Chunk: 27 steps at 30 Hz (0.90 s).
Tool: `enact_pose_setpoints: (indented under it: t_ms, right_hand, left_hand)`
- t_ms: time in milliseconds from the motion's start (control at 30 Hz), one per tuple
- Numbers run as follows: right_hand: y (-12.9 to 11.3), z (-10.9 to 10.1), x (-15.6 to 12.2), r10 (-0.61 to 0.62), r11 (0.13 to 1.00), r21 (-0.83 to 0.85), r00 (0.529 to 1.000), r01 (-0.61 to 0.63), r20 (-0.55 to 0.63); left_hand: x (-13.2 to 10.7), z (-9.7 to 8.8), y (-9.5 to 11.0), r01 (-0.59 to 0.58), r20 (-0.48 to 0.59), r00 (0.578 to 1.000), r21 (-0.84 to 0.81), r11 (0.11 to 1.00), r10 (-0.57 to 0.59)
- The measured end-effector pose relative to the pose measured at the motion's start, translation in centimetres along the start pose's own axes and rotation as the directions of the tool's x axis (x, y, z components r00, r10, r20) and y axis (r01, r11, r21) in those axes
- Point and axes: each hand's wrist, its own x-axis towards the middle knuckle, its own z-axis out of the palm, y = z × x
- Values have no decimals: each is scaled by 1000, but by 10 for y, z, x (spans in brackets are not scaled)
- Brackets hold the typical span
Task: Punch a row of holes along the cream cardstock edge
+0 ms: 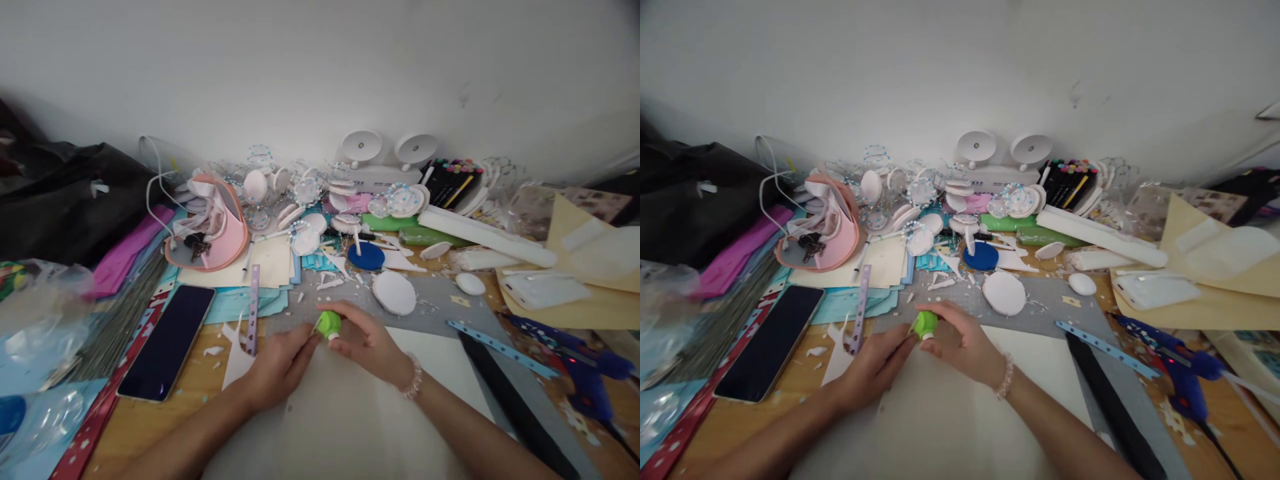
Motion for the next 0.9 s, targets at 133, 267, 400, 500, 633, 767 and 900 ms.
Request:
enact_pose_setpoints:
  t_ms: [133, 267, 400, 500, 633, 767, 900]
  right_hand:
    - [-1, 0, -1, 2, 1000, 1, 1000, -2, 1]
    - [-2, 0, 0, -5, 1000, -14, 1000, 5, 11]
    - [-2, -1, 0, -17, 999, -26, 999, 18, 33]
    - [-1, -2, 1, -30, 999, -36, 998, 32, 55]
    - [-3, -2, 2, -28, 998, -51, 999, 30, 37]
    - [-4, -1, 4, -38, 998, -56, 999, 40, 35]
    - [-3, -1, 5, -30, 997, -74, 999, 32, 28]
  left_hand:
    - [1, 1, 0, 15, 4, 1000, 13, 1000, -15]
    - [1, 1, -1, 22, -5, 1000, 38, 999, -22]
    - [2, 1, -1, 19, 10, 1000, 37, 999, -19]
    - [2, 1, -1, 32, 11, 999, 27, 999, -33]
    - [2, 0, 0, 26, 2, 1000, 43, 999, -26]
    - [2, 0, 0, 13, -7, 1000, 52, 999, -12]
    - [3, 1, 0, -5, -18, 1000, 69, 998, 6]
